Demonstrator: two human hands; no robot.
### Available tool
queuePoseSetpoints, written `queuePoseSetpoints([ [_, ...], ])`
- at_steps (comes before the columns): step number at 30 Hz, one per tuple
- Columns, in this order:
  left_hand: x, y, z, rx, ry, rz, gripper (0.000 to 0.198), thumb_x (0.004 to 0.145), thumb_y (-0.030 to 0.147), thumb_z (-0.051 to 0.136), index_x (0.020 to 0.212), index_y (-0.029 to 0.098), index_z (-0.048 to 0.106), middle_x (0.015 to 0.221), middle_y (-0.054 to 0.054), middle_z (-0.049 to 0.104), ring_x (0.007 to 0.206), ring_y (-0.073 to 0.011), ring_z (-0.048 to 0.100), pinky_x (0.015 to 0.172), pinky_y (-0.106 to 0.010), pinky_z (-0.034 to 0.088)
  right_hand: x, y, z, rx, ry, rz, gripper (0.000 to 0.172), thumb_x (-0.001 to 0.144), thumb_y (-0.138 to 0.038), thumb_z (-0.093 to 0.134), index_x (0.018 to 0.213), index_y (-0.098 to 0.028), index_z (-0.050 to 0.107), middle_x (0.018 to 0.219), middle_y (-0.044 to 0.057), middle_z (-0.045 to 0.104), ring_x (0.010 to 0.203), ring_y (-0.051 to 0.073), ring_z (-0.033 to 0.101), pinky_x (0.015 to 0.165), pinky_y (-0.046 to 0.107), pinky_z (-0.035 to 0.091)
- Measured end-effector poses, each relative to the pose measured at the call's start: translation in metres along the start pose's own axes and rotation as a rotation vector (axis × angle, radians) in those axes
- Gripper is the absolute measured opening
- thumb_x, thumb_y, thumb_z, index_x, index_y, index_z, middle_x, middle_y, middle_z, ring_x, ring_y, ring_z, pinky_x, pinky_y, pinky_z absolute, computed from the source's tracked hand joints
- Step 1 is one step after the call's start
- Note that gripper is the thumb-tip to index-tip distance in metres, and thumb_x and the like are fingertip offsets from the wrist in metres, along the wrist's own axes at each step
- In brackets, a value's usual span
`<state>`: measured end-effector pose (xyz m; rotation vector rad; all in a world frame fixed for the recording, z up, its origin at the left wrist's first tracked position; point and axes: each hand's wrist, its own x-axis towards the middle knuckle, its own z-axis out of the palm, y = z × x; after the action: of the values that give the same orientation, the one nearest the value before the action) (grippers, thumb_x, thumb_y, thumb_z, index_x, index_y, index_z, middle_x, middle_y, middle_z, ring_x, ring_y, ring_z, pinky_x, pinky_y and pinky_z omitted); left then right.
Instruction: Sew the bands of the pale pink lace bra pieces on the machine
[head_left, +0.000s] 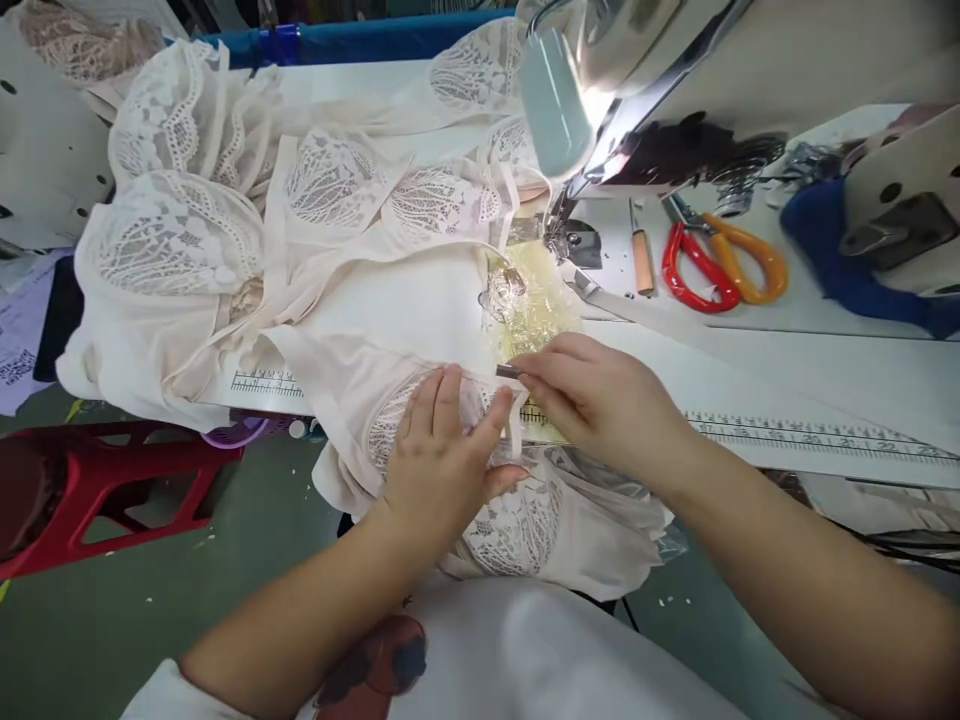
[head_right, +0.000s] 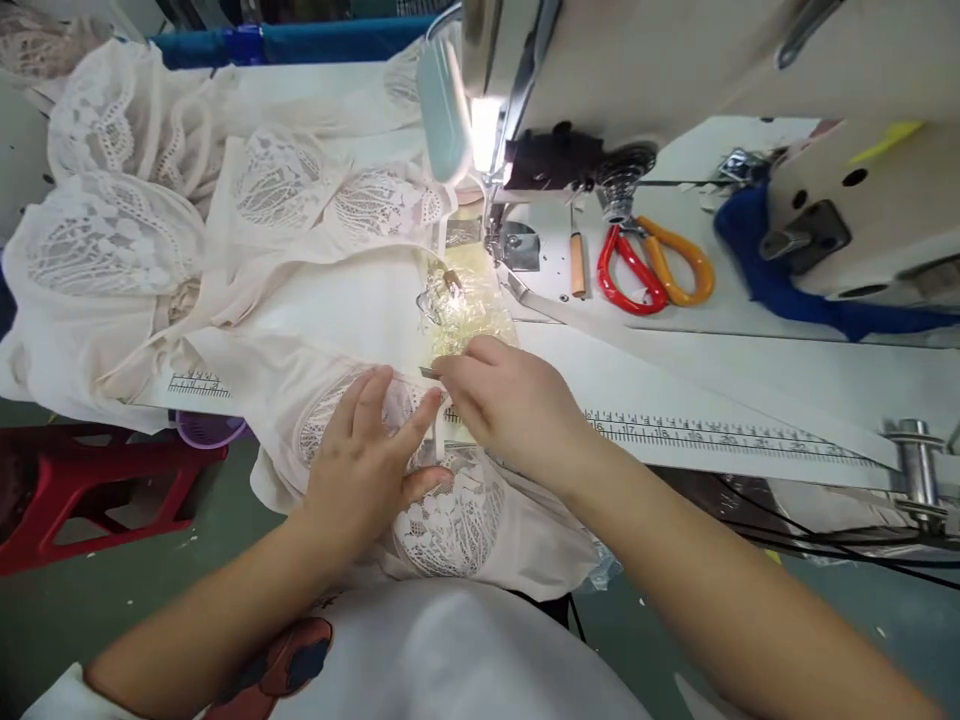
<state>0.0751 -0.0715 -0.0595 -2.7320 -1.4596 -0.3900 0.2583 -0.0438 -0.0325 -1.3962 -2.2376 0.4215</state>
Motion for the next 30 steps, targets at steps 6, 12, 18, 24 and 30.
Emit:
queuePoseSetpoints([
  [6,0.001,0.000,0.003,0.020,0.050,0.020,0.066,0.071,0.067,0.052,0.124,0.026,0.049,0.129,-0.017,0.043,0.122,-0.0362,0.038,0.096,-0.050,0.039,0.013,-0.004,0.012,-0.149,-0.094,-0.065,0.033,0.085,-0.018,0.036,0.106,-0.016,0.062,0.071,0.005,0.054,0.060,0.016,0.047,0.049,0.026,0.031],
  [12,0.004,0.001,-0.005,0.036,0.015,0.028,0.069,0.068,0.064,0.057,0.126,0.027,0.047,0.126,-0.018,0.043,0.120,-0.0363,0.040,0.096,-0.050,0.040,0.012,0.004,0.005,-0.112,-0.199,-0.039,0.032,0.088,-0.022,0.032,0.096,-0.017,0.063,0.072,0.005,0.051,0.061,0.015,0.044,0.051,0.026,0.031],
  [18,0.006,0.000,-0.007,0.020,-0.003,0.047,0.062,0.072,0.060,0.057,0.124,0.029,0.049,0.127,-0.016,0.042,0.120,-0.0368,0.038,0.094,-0.052,0.040,-0.004,0.010,-0.016,-0.178,-0.216,-0.035,0.028,0.086,-0.020,0.033,0.090,-0.018,0.061,0.063,0.002,0.043,0.056,0.015,0.037,0.047,0.027,0.022],
  [24,0.007,0.000,-0.007,0.031,0.011,0.062,0.061,0.075,0.060,0.054,0.126,0.026,0.048,0.124,-0.019,0.042,0.117,-0.0384,0.040,0.093,-0.054,0.040,-0.002,0.003,-0.012,-0.108,-0.150,0.024,0.027,0.087,-0.021,0.035,0.090,-0.018,0.061,0.066,0.003,0.047,0.057,0.015,0.038,0.049,0.027,0.025],
  [30,0.007,0.000,-0.006,0.061,0.040,0.081,0.059,0.077,0.059,0.051,0.125,0.024,0.049,0.122,-0.021,0.043,0.115,-0.0395,0.042,0.090,-0.054,0.042,0.012,-0.003,-0.003,0.154,-0.267,0.332,0.029,0.088,-0.035,0.036,0.075,-0.019,0.057,0.065,0.001,0.050,0.060,0.015,0.042,0.052,0.027,0.031],
])
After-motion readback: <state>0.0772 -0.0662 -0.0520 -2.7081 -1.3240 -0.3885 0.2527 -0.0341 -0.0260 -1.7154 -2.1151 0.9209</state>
